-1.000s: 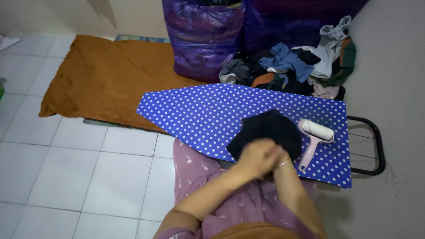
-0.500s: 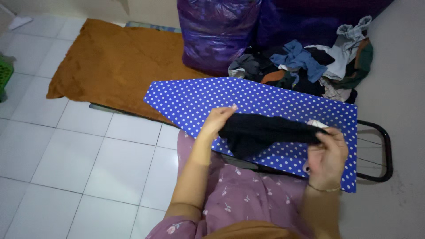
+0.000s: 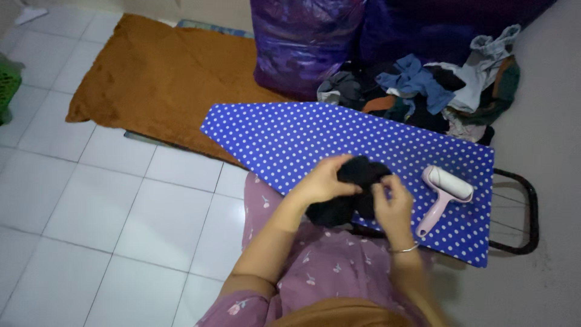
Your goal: The person uses a lint roller to remove lint from a black garment laid on a blue polka-dotted ironing board. They roll the sticky roller over the fabric, flip the garment to treat both sides, and then fold it before placing it aside.
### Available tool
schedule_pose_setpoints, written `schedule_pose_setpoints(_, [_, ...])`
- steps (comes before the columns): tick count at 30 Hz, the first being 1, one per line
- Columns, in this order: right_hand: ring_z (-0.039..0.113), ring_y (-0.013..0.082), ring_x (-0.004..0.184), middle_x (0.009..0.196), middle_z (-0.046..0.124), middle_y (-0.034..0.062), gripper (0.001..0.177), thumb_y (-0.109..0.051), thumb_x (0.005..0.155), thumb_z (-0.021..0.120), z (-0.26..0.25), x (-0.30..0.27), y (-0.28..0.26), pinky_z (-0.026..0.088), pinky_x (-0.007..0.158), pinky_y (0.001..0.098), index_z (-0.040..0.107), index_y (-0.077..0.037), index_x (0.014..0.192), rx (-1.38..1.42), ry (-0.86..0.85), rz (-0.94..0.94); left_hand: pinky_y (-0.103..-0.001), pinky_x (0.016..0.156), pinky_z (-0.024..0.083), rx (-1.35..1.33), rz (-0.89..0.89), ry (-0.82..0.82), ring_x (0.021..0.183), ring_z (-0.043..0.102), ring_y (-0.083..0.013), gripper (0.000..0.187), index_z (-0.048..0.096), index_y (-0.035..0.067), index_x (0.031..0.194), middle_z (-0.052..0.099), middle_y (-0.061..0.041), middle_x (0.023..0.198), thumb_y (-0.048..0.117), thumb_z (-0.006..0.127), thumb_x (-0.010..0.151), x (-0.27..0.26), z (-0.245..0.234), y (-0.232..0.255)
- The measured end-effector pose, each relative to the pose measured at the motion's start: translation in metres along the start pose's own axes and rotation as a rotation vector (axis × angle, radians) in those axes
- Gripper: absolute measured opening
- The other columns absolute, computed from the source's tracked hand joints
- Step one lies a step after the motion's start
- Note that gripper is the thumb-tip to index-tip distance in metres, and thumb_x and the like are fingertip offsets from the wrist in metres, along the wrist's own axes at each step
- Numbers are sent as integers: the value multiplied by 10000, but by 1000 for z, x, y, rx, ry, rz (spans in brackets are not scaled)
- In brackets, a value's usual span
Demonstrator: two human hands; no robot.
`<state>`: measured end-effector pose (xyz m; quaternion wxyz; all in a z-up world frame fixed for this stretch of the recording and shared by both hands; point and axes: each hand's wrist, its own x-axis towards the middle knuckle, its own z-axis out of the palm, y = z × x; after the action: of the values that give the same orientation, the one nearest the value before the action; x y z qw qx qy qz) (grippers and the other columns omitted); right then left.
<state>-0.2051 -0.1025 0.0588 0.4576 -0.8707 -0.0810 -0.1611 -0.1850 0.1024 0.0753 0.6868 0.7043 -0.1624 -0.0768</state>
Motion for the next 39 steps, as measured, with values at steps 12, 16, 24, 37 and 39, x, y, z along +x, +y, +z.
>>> schedule_pose_setpoints(12, [427,28,768,833,503,-51,192,-67,1073,676,-23,3,16,352,692,198,578,-48,909,578,259,252,-463,775,614,-751,-437,228,906,713,-292,322,710,80,1072,729,-105,1017,-35,555,814,28,-37,-82])
schedule_pose_setpoints(16, [568,75,899,944,590,-28,107,-17,957,678,-13,5,13,478,819,247,578,-53,956,200,366,70,-405,750,565,-701,-451,253,879,655,-214,301,664,64,1136,686,-34,1006,-55,635,861,35,0,-69])
schedule_pose_setpoints(24, [649,157,1049,1132,694,7,239,17,915,538,14,-24,43,516,932,316,669,-64,1098,576,102,397,-411,767,568,404,428,293,871,683,-343,365,701,26,1082,662,-157,923,81,743,723,-6,88,9])
schedule_pose_setpoints(37, [634,164,978,1120,701,48,299,-96,943,548,-23,-42,107,485,855,326,659,-56,1218,637,115,580,-405,691,536,260,315,-58,784,680,-284,238,723,63,934,679,-113,846,301,726,917,-37,116,-2])
schedule_pose_setpoints(39, [631,165,968,1118,702,54,314,-114,948,550,-23,-40,111,480,843,327,658,-55,1237,647,93,601,-377,631,545,102,42,22,699,713,-218,325,741,69,857,716,-98,781,363,702,990,-18,103,-10])
